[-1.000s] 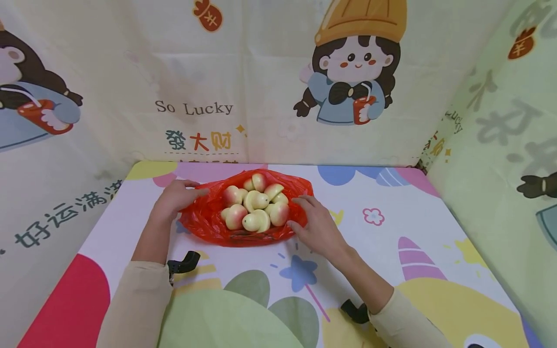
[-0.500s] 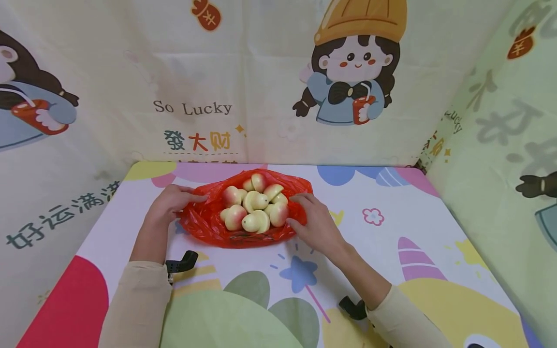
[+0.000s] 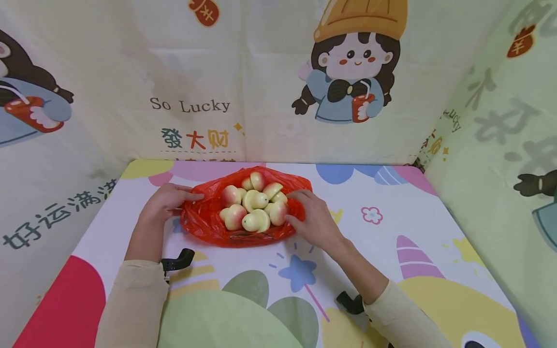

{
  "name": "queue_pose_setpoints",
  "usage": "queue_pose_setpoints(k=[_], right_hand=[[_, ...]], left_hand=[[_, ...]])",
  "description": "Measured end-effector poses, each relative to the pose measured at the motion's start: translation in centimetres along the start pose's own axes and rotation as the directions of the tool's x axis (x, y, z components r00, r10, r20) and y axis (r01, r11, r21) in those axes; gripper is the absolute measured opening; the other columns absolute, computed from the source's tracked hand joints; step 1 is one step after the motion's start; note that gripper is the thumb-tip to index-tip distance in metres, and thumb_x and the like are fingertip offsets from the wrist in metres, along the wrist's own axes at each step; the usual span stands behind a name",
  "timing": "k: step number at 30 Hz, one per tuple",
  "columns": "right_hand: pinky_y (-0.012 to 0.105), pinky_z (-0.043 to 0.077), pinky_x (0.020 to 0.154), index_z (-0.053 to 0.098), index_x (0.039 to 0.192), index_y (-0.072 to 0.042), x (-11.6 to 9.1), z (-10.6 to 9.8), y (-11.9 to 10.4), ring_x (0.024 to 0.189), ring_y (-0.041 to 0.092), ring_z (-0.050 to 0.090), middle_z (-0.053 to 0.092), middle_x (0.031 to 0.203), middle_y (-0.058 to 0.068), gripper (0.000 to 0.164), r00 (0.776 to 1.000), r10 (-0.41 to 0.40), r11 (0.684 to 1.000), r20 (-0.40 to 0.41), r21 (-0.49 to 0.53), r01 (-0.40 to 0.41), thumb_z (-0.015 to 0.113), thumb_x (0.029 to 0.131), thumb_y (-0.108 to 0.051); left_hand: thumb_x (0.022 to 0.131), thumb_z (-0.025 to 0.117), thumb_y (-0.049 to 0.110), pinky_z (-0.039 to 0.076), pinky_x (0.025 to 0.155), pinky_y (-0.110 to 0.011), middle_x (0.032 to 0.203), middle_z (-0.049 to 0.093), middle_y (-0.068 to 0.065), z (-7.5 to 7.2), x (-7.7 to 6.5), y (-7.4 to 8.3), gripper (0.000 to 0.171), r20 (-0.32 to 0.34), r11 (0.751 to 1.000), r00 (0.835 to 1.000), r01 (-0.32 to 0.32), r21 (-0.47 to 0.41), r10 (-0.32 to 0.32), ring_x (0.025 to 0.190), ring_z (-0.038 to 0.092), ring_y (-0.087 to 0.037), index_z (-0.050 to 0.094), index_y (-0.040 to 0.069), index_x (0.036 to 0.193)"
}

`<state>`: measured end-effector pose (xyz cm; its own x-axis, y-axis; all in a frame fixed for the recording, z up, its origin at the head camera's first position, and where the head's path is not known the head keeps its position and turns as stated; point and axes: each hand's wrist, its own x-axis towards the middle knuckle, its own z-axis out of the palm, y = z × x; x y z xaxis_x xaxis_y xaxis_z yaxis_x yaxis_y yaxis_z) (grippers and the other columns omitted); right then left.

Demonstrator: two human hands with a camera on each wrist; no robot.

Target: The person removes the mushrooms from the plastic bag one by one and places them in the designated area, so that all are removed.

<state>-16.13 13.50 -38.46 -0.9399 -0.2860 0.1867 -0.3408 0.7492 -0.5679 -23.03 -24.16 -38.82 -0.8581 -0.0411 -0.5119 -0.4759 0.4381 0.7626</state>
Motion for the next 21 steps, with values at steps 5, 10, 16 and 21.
queue_pose_setpoints(k=[5,10,16,21], right_hand=[[0.048,0.059,0.099,0.067,0.132,-0.01,0.5,-0.2,-0.1,0.127,0.028,0.059,0.065,0.134,0.007,0.044,1.0,0.003,1.0,0.01,0.009,-0.004,0.081,0.091,-0.019],[0.047,0.06,0.097,0.07,0.13,-0.012,1.0,-0.5,0.1,0.128,0.028,0.06,0.067,0.134,0.006,0.043,1.0,0.001,1.0,0.028,0.023,-0.002,0.082,0.09,-0.019],[0.049,0.06,0.096,0.071,0.129,-0.011,1.5,-1.0,0.6,0.124,0.033,0.064,0.069,0.131,0.006,0.041,0.999,-0.027,0.997,0.032,0.074,0.024,0.082,0.089,-0.015],[0.052,0.06,0.096,0.07,0.128,-0.009,1.8,-1.3,0.9,0.12,0.036,0.065,0.07,0.13,0.011,0.041,0.998,-0.051,0.994,0.042,0.102,0.047,0.082,0.089,-0.013]], left_hand=[[0.097,0.074,0.036,0.061,0.08,-0.027,0.149,0.053,-0.022,-0.2,-0.1,0.1,0.071,0.006,1.0,1.0,-0.003,-0.005,0.003,0.114,0.06,-0.029,0.049,0.0,0.153],[0.096,0.075,0.036,0.062,0.083,-0.03,0.15,0.052,-0.022,-0.4,-0.1,0.4,0.073,0.01,1.0,1.0,0.007,-0.002,-0.007,0.119,0.06,-0.031,0.047,0.001,0.154],[0.098,0.072,0.037,0.062,0.083,-0.029,0.151,0.051,-0.024,-0.5,-0.2,0.5,0.074,0.027,1.0,1.0,-0.011,0.019,0.01,0.115,0.061,-0.03,0.045,-0.001,0.155],[0.099,0.071,0.036,0.062,0.081,-0.027,0.151,0.051,-0.025,-0.6,-0.3,0.5,0.074,0.031,0.999,0.999,-0.028,0.034,0.027,0.11,0.063,-0.027,0.042,-0.001,0.156]])
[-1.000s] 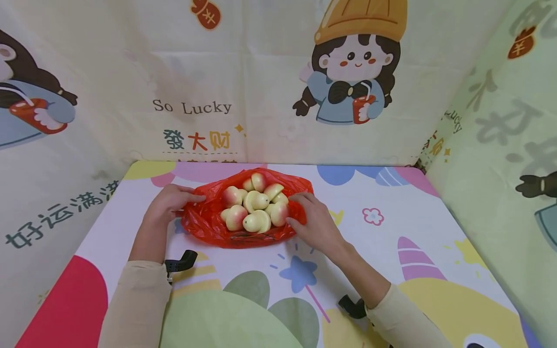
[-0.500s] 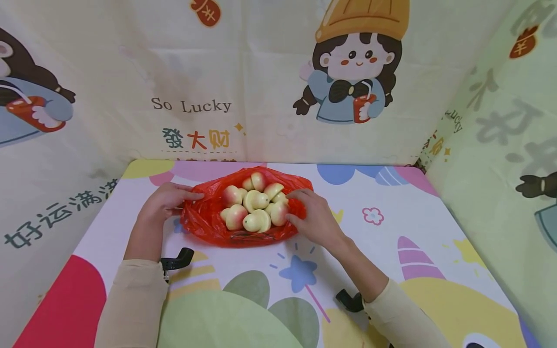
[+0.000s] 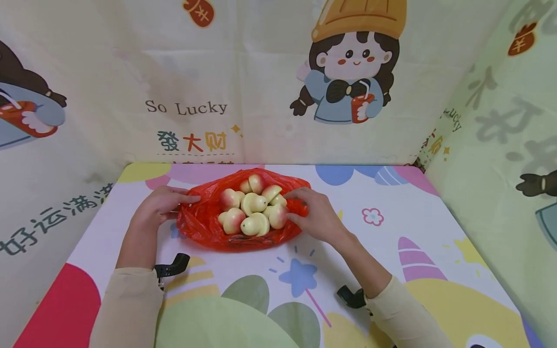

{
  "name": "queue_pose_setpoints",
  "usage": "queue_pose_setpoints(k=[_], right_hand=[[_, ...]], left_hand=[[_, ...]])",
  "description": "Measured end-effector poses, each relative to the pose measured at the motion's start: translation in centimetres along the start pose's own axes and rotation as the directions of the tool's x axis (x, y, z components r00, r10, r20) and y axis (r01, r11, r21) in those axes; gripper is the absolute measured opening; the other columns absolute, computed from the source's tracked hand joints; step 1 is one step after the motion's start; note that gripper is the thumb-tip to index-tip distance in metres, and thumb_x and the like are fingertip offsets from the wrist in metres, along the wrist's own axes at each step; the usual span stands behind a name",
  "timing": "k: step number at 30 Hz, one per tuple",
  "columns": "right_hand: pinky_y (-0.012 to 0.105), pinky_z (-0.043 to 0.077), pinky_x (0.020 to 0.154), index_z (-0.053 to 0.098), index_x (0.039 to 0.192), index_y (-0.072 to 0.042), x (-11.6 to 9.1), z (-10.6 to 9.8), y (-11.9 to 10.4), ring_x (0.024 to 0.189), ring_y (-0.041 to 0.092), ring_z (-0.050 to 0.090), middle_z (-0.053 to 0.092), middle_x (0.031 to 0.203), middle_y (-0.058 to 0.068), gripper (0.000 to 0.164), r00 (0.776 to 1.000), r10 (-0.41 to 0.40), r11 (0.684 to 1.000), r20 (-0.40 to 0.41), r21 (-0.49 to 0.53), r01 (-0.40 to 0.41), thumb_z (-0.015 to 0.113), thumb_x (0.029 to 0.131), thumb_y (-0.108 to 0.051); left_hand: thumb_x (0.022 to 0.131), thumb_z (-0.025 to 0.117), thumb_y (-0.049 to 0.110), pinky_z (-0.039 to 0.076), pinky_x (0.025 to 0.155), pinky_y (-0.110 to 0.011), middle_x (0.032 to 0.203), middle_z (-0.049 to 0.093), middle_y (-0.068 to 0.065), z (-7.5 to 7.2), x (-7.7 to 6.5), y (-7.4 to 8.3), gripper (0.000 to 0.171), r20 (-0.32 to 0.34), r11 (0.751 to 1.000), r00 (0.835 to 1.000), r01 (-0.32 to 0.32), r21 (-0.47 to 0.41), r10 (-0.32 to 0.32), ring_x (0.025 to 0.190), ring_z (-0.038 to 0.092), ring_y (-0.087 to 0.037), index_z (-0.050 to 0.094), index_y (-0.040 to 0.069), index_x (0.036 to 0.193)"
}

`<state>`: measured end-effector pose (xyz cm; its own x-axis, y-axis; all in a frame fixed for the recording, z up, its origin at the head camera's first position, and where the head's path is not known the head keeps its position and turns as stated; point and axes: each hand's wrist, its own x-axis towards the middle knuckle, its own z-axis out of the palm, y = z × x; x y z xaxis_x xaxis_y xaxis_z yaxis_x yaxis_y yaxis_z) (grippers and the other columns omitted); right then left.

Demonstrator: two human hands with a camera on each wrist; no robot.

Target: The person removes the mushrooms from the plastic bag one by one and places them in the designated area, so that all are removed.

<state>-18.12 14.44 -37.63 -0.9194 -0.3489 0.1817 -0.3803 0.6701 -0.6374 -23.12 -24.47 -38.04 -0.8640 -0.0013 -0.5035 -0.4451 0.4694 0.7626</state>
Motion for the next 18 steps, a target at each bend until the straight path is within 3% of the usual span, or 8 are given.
queue_pose_setpoints(k=[9,18], right_hand=[[0.052,0.059,0.097,0.071,0.128,-0.007,1.1,-0.4,0.4,0.116,0.036,0.068,0.072,0.126,0.012,0.04,0.998,-0.056,0.998,0.013,0.037,0.056,0.081,0.089,-0.009],[0.051,0.06,0.096,0.069,0.13,-0.009,2.3,-0.3,0.7,0.118,0.033,0.069,0.072,0.127,0.011,0.042,0.994,-0.069,0.995,0.09,0.081,0.062,0.081,0.09,-0.01]], left_hand=[[0.098,0.072,0.038,0.062,0.082,-0.028,0.148,0.054,-0.023,-0.2,0.1,0.3,0.073,0.002,1.0,1.0,-0.003,-0.009,0.003,0.107,0.064,-0.026,0.046,-0.001,0.155],[0.099,0.071,0.037,0.061,0.082,-0.028,0.149,0.053,-0.023,-0.2,0.0,0.0,0.073,0.006,0.999,1.0,0.021,-0.031,-0.021,0.109,0.063,-0.026,0.045,0.0,0.155]])
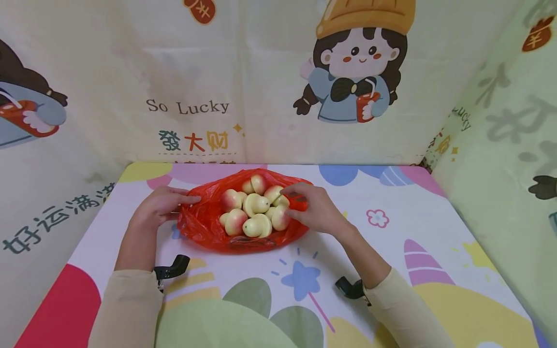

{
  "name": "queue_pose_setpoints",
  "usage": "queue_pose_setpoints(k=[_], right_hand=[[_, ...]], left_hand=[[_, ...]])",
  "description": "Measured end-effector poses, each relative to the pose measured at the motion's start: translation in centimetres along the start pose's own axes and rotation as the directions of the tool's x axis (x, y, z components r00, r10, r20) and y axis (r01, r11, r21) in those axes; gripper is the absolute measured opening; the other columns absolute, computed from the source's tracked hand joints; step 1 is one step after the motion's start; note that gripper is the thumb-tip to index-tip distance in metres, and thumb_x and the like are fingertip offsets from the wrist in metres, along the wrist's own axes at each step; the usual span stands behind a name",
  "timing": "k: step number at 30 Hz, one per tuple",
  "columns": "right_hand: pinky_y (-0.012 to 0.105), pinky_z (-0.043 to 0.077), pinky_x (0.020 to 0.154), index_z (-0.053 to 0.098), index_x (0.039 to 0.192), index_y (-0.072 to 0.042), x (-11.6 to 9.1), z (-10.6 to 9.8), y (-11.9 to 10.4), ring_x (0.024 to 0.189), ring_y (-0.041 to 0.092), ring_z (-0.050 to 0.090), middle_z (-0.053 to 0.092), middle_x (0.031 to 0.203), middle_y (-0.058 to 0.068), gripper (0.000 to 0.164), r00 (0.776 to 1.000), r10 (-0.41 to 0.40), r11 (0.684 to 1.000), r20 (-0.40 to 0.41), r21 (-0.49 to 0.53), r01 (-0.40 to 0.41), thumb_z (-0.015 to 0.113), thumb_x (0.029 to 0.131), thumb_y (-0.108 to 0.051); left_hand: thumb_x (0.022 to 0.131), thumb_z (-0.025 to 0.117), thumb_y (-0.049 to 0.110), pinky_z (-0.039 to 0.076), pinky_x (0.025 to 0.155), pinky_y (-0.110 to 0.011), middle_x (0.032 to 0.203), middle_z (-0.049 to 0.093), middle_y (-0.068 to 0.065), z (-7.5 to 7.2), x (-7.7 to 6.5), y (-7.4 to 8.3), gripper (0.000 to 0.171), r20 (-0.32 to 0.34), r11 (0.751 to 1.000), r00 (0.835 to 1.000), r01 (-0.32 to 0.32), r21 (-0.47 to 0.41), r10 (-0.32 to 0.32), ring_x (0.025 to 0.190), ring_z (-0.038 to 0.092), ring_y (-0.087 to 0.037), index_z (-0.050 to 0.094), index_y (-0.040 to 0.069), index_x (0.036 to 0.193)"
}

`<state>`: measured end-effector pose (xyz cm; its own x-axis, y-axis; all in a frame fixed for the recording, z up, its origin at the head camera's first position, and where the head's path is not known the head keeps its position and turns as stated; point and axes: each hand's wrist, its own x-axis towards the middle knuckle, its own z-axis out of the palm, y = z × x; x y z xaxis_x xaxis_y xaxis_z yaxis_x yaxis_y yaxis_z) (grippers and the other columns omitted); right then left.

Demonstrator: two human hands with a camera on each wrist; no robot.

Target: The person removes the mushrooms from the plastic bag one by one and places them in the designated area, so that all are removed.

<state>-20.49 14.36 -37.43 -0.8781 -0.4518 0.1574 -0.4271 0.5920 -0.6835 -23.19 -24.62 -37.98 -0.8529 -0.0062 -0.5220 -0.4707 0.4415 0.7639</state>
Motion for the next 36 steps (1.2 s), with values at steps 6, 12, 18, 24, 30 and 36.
queue_pose_setpoints(k=[6,12,18,24,30,36], right_hand=[[0.049,0.06,0.096,0.069,0.13,-0.011,0.4,0.0,0.2,0.118,0.03,0.068,0.072,0.127,0.009,0.043,0.999,-0.023,1.0,0.032,0.019,0.023,0.081,0.089,-0.01],[0.047,0.062,0.092,0.07,0.13,-0.012,0.8,0.3,0.1,0.119,0.028,0.067,0.071,0.128,0.006,0.044,0.997,-0.017,0.999,0.081,0.053,0.012,0.082,0.087,-0.01],[0.046,0.061,0.095,0.07,0.128,-0.011,1.0,0.6,0.4,0.12,0.025,0.066,0.072,0.126,0.005,0.044,0.991,-0.042,0.998,0.128,0.059,0.035,0.084,0.086,-0.011],[0.047,0.057,0.102,0.071,0.128,-0.011,1.2,0.9,0.6,0.122,0.023,0.064,0.072,0.126,0.005,0.046,0.982,-0.062,0.997,0.178,0.048,0.054,0.086,0.084,-0.013],[0.041,0.058,0.099,0.072,0.126,-0.017,1.6,1.2,0.7,0.125,0.019,0.059,0.071,0.126,-0.003,0.044,0.975,-0.062,0.998,0.213,0.008,0.062,0.086,0.084,-0.015],[0.039,0.06,0.096,0.073,0.124,-0.02,2.0,1.1,0.8,0.126,0.018,0.057,0.069,0.127,-0.006,0.042,0.966,-0.057,0.998,0.25,-0.014,0.063,0.085,0.084,-0.014]], left_hand=[[0.098,0.072,0.038,0.062,0.083,-0.029,0.15,0.053,-0.023,-0.1,-0.2,-0.3,0.074,-0.004,1.0,1.0,0.003,0.01,-0.003,0.109,0.063,-0.026,0.045,0.0,0.155],[0.099,0.071,0.038,0.062,0.083,-0.029,0.15,0.053,-0.024,-0.2,-0.4,-0.3,0.073,-0.006,1.0,1.0,-0.014,0.013,0.014,0.107,0.065,-0.025,0.045,-0.001,0.155],[0.099,0.071,0.037,0.062,0.084,-0.03,0.15,0.053,-0.024,-0.2,-0.4,-0.2,0.073,-0.001,1.0,1.0,-0.014,0.001,0.014,0.108,0.066,-0.025,0.045,-0.001,0.155],[0.099,0.071,0.037,0.062,0.083,-0.029,0.148,0.055,-0.023,-0.1,-0.2,-0.1,0.071,0.005,1.0,1.0,-0.021,-0.007,0.021,0.107,0.066,-0.025,0.047,0.0,0.154],[0.099,0.071,0.035,0.062,0.083,-0.028,0.15,0.054,-0.023,-0.1,-0.1,-0.1,0.07,0.002,1.0,1.0,-0.015,-0.02,0.015,0.108,0.065,-0.025,0.047,0.0,0.154],[0.098,0.072,0.036,0.062,0.082,-0.028,0.148,0.055,-0.023,-0.1,-0.1,-0.1,0.07,-0.005,1.0,1.0,-0.022,-0.01,0.022,0.107,0.066,-0.025,0.048,-0.001,0.153]])
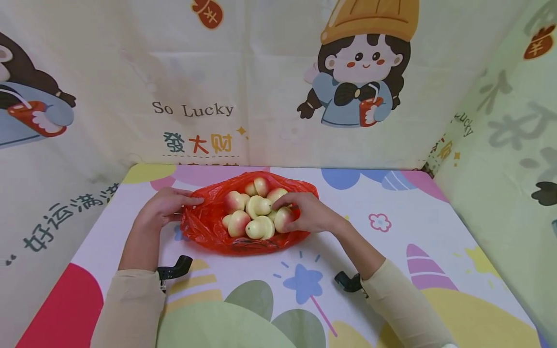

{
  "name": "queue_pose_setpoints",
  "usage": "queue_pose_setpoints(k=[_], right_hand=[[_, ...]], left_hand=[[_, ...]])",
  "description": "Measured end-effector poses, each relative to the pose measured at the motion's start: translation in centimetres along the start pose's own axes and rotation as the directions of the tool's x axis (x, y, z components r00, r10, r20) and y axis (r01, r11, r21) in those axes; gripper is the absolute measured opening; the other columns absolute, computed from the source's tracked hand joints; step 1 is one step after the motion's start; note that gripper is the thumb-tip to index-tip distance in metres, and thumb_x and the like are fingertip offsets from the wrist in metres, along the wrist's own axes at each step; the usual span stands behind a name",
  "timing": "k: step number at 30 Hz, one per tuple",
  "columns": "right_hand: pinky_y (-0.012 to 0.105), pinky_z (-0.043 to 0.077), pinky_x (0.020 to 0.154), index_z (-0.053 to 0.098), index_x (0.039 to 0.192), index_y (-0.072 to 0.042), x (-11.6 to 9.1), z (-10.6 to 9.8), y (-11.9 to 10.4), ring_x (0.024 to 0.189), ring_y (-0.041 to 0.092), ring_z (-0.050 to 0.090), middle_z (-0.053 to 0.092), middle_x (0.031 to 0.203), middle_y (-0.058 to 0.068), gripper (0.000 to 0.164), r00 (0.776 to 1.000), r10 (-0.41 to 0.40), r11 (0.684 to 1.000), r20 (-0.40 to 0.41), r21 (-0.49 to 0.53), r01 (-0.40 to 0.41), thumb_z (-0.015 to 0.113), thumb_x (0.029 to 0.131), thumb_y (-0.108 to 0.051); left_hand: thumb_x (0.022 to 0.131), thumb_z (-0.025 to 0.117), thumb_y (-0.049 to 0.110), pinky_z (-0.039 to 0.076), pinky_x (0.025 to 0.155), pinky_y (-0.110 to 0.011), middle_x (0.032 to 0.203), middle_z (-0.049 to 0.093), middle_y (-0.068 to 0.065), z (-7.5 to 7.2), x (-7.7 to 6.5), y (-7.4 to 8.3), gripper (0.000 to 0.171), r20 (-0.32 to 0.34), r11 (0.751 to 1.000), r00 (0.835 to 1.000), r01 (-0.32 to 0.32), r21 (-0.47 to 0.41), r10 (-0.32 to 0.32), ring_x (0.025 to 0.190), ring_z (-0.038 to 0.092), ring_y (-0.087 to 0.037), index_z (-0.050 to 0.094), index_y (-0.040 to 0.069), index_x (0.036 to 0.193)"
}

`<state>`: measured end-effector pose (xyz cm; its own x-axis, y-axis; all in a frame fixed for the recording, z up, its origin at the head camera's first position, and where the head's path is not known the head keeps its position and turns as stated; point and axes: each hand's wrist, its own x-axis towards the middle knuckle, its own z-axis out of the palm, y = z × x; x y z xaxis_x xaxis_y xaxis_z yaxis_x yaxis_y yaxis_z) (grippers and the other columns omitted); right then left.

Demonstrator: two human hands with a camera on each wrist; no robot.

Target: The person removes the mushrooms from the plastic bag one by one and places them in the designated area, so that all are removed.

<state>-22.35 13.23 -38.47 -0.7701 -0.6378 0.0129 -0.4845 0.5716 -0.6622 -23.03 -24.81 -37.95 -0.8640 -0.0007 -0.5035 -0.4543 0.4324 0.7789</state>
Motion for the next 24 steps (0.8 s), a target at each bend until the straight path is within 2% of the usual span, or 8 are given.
queue_pose_setpoints(k=[14,24], right_hand=[[0.038,0.06,0.095,0.073,0.124,-0.022,0.27,-0.03,0.22,0.129,0.02,0.055,0.068,0.13,-0.006,0.045,0.998,0.007,1.0,0.056,0.0,-0.007,0.085,0.083,-0.01],[0.038,0.058,0.098,0.074,0.123,-0.018,0.32,-0.07,0.2,0.125,0.018,0.058,0.07,0.128,-0.005,0.043,0.999,-0.008,1.0,0.038,-0.007,0.008,0.083,0.082,-0.008]], left_hand=[[0.098,0.072,0.037,0.062,0.082,-0.028,0.149,0.054,-0.024,0.04,-0.01,0.25,0.072,-0.008,1.0,1.0,-0.004,0.024,0.004,0.11,0.065,-0.027,0.046,-0.001,0.154],[0.098,0.073,0.037,0.062,0.082,-0.028,0.151,0.053,-0.023,-0.06,0.21,0.21,0.074,-0.004,1.0,1.0,0.006,0.002,-0.006,0.11,0.064,-0.026,0.044,0.001,0.156]])
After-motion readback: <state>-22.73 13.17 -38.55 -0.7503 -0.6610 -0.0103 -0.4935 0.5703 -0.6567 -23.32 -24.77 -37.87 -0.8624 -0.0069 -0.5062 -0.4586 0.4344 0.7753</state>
